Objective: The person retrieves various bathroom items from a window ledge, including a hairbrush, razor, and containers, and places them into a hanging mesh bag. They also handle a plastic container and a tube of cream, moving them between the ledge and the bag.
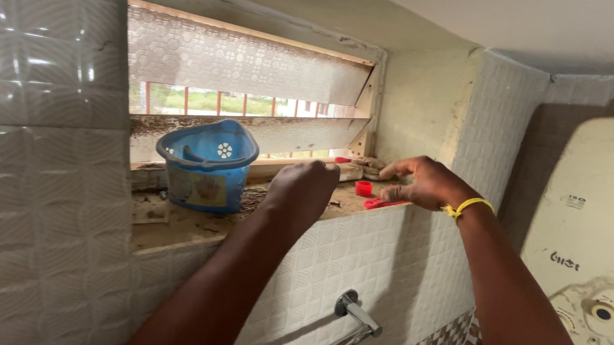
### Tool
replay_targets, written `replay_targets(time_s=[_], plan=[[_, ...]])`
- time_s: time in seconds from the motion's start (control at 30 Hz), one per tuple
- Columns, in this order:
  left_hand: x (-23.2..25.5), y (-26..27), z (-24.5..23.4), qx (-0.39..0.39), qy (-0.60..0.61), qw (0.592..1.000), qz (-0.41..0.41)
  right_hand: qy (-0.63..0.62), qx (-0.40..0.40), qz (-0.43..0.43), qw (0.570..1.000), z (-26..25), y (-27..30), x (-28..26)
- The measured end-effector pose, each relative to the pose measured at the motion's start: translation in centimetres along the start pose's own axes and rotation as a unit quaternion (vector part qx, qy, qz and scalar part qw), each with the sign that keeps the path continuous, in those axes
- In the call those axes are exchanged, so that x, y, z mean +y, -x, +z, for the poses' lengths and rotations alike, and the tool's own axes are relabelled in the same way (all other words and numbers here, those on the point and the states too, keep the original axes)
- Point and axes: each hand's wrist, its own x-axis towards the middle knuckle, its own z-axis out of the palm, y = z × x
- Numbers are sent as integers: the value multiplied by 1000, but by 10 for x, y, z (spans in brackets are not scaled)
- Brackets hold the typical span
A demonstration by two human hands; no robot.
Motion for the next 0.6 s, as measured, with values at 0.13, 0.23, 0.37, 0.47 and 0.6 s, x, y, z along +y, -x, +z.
replay_targets(time_s=[0.13, 0.23, 0.37, 0.47, 0.6], plan=[[-1, 1, 2, 40, 51, 997, 34, -18, -12, 32, 999, 11, 10, 15], [-2, 1, -3, 55, 80, 993, 65, -30, -6, 37, 999, 14, 16, 12], [19, -14, -13, -73, 76, 994, 23, -83, 4, 18, 996, 17, 14, 5], [42, -18, -12, -135, 153, 977, -69, -79, 2, -14, 997, 22, 7, -10], [42, -21, -1, -136, 174, 970, -105, -141, 47, -45, 988, 25, -1, -26]])
